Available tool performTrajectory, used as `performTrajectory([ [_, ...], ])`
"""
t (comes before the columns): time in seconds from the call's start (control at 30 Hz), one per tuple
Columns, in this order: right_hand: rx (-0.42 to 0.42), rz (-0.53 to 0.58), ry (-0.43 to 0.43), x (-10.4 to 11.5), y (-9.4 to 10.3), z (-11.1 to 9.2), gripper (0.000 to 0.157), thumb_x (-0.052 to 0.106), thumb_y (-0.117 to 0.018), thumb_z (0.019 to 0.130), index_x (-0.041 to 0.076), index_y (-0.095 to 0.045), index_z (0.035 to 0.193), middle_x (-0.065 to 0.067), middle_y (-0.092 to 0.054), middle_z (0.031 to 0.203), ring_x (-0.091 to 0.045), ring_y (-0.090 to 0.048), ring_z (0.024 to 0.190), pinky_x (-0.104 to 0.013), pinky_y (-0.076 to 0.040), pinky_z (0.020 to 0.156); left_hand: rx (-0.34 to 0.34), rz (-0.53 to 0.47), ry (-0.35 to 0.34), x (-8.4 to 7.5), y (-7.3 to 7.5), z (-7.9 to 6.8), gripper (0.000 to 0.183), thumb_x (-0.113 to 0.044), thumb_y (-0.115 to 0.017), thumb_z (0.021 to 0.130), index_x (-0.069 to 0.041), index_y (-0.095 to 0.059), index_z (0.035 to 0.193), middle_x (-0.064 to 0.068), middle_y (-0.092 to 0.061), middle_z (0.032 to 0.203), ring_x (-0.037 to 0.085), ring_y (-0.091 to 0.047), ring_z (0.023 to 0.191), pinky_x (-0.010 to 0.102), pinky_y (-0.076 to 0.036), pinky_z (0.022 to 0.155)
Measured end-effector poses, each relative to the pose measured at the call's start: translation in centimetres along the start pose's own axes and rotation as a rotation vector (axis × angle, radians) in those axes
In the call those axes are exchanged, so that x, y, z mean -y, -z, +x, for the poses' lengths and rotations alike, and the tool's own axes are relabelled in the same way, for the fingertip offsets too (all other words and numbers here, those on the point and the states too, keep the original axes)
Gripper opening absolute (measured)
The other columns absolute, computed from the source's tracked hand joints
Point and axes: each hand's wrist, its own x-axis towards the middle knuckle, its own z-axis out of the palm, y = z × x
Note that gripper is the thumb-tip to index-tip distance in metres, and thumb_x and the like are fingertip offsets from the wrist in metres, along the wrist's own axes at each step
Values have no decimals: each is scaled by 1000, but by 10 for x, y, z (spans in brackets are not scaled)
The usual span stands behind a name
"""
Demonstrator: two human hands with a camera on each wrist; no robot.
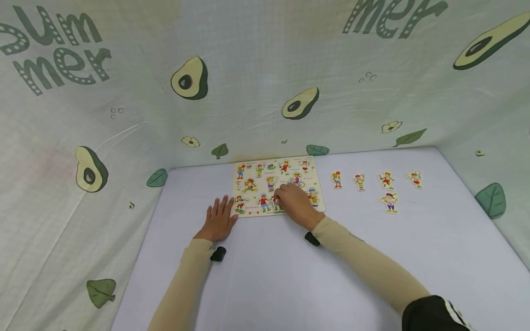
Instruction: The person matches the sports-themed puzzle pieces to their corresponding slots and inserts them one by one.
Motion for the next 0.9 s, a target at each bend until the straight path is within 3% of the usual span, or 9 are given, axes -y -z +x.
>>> performTrajectory([
  [0.23,18,-9,23,13,-12,15,12,14,-82,94,9,-73,99,-4,-70,98,-24,-64,90,-38,-56,77,5,-7,5,-2,1,0,70,-39,-38,115,-6,-11,170,20,1,177,46,8,162,66,3,128],
  [0.57,71,-26,8,22,-19,26,13,16,-79,97,8,-75,107,-5,-72,104,-25,-67,104,-40,-56,89,0,2,4,-4,3,-2,70,-39,-39,115,-6,-12,170,21,-1,177,47,6,162,66,2,128],
  [0.9,116,-53,-4,27,-24,36,16,14,-78,98,7,-74,112,-9,-73,109,-27,-67,104,-41,-57,89,-9,-4,10,-5,3,-3,70,-39,-40,114,-5,-14,170,21,-2,177,47,5,162,66,1,128],
])
